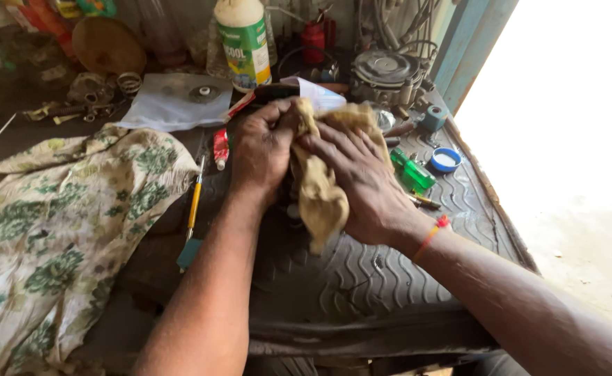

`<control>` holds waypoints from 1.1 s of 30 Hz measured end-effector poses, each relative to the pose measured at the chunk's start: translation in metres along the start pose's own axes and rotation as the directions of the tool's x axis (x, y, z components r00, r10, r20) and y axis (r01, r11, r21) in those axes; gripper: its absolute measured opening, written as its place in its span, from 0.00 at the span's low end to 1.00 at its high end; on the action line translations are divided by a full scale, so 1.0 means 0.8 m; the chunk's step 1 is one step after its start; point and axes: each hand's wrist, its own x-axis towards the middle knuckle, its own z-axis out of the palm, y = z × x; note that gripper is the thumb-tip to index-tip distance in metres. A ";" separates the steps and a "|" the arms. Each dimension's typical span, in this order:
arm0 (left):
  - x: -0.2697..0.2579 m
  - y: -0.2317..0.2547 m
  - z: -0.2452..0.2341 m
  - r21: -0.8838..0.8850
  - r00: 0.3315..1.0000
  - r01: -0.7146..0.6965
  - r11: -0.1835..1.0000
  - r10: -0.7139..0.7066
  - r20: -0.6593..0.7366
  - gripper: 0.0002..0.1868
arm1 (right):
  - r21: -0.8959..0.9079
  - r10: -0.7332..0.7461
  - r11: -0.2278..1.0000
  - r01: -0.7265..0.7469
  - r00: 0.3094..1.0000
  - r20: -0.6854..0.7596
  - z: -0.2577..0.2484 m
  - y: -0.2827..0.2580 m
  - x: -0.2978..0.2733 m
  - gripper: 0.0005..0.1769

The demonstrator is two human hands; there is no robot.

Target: The person cleans a circular metal component using a cloth and works on small screws and wires using a screwdriver and by hand.

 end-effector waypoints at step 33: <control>0.002 0.015 -0.004 -0.013 0.992 0.124 0.992 -0.124 0.001 0.22 | -0.111 -0.283 0.950 0.291 0.956 0.081 -0.014 0.025 0.014 0.42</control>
